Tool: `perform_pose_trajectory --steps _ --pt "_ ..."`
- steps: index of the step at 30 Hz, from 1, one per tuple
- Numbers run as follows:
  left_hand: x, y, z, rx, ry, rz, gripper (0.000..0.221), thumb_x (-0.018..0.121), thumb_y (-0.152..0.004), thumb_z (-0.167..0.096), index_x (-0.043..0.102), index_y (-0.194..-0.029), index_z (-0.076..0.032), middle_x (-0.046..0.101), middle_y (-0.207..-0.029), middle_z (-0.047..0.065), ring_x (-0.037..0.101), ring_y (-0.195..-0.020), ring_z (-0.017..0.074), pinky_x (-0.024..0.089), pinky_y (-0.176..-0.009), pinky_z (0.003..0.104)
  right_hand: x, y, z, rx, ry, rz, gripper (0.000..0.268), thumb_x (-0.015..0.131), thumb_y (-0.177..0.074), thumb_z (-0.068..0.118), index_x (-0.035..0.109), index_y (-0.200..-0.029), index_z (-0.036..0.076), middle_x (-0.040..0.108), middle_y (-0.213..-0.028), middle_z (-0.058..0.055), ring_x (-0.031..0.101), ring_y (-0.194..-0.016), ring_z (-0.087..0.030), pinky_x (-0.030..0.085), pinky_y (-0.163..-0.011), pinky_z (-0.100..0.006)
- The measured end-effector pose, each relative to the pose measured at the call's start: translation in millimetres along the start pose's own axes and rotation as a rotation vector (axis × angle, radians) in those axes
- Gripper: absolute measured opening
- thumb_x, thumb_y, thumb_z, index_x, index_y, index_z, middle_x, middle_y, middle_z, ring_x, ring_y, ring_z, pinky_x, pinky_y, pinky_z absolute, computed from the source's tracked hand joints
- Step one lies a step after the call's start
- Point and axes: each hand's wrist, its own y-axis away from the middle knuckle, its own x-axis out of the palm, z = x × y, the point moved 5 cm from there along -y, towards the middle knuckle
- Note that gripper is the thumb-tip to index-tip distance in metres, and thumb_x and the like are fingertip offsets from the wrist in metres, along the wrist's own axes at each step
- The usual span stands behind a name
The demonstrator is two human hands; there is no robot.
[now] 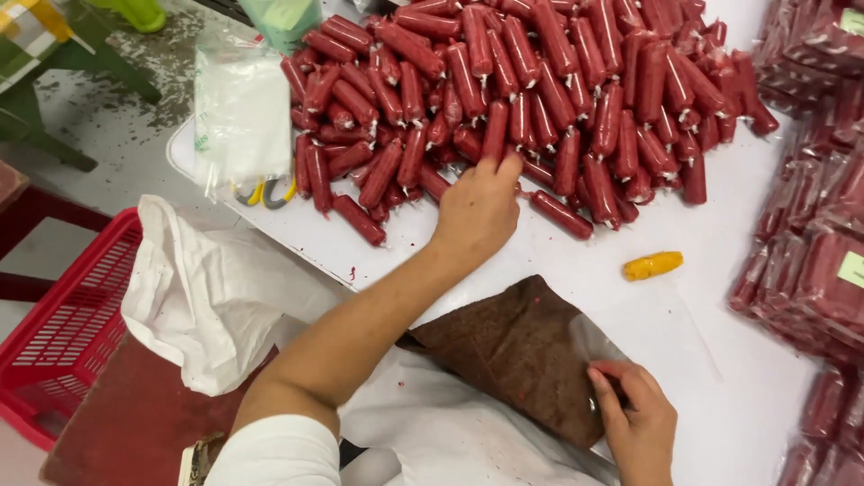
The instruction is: Packing small red sausages into clear plastic bags from a large pile on a production table.
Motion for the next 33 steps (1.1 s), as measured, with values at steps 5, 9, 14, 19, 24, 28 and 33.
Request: perform_pose_trajectory --steps 5,9,14,19,24,28,33 --pt "-67.2 104.2 -46.9 0.005 0.564 0.421 0.054 0.052 -0.093 -0.017 0.051 -0.145 -0.029 0.061 -0.085 0.013 0.064 -0.075 0.0344 0.052 -0.068 0.049 7.7 7.3 -45.3 -0.061 0.167 0.011 0.022 0.059 -0.092 0.015 0.069 -0.111 0.014 0.072 -0.114 0.0 0.067 -0.103 -0.019 0.049 -0.093 -0.03" --pt "-51.8 130.3 -52.5 0.409 0.395 0.21 0.053 0.071 -0.088 -0.02 0.059 -0.139 -0.017 0.055 -0.096 0.009 0.055 -0.082 0.0307 0.049 -0.071 0.042 19.6 6.6 -31.2 -0.148 0.298 0.027 0.036 0.055 -0.086 0.005 0.076 -0.106 0.027 0.065 -0.118 0.003 0.065 -0.105 -0.016 0.052 -0.088 -0.029" --pt "-13.4 22.3 -59.9 0.529 0.118 0.051 0.018 0.06 -0.083 -0.006 0.062 -0.101 -0.01 0.058 -0.094 0.007 0.054 -0.09 0.0289 0.049 -0.053 0.041 12.8 8.3 15.0 -0.178 0.444 -0.003 0.026 0.069 -0.088 0.026 0.074 -0.114 0.028 0.067 -0.109 0.006 0.064 -0.099 -0.017 0.055 -0.077 -0.034" --pt "84.7 -12.8 -83.2 0.655 -0.178 0.074 0.014 0.063 -0.083 -0.022 0.075 -0.088 -0.025 0.059 -0.097 -0.004 0.055 -0.092 0.021 0.048 -0.054 0.034 10.3 20.7 -26.4 -0.166 0.293 0.088 0.052 0.057 -0.084 0.002 0.071 -0.124 0.03 0.066 -0.132 0.002 0.066 -0.113 -0.019 0.051 -0.097 -0.032" --pt "45.3 -5.6 -62.7 0.685 -0.047 0.2 0.017 0.067 -0.084 -0.029 0.067 -0.097 -0.017 0.061 -0.093 0.006 0.059 -0.078 0.0276 0.048 -0.049 0.042 1.2 13.8 -19.4 0.002 0.067 0.146 0.038 0.063 -0.087 0.008 0.076 -0.12 0.023 0.072 -0.128 -0.001 0.07 -0.115 -0.014 0.046 -0.106 -0.026" --pt "-35.6 38.3 -38.4 0.14 0.594 0.446 0.039 0.061 -0.078 -0.012 0.051 -0.115 -0.015 0.072 -0.093 0.001 0.064 -0.081 0.0249 0.051 -0.072 0.039 7.2 18.9 0.5 0.038 0.208 0.114 0.041 0.074 -0.083 0.027 0.071 -0.124 0.023 0.073 -0.114 0.003 0.069 -0.09 -0.014 0.052 -0.089 -0.028" --pt "-25.8 113.5 -27.1 0.095 0.932 0.443 0.041 0.062 -0.086 -0.004 0.07 -0.125 -0.018 0.073 -0.123 0.001 0.068 -0.112 0.0165 0.05 -0.102 0.028 4.6 15.3 19.7 0.065 0.174 -0.017 0.029 0.065 -0.092 0.018 0.073 -0.119 0.017 0.072 -0.115 0.002 0.065 -0.105 -0.014 0.049 -0.093 -0.027"
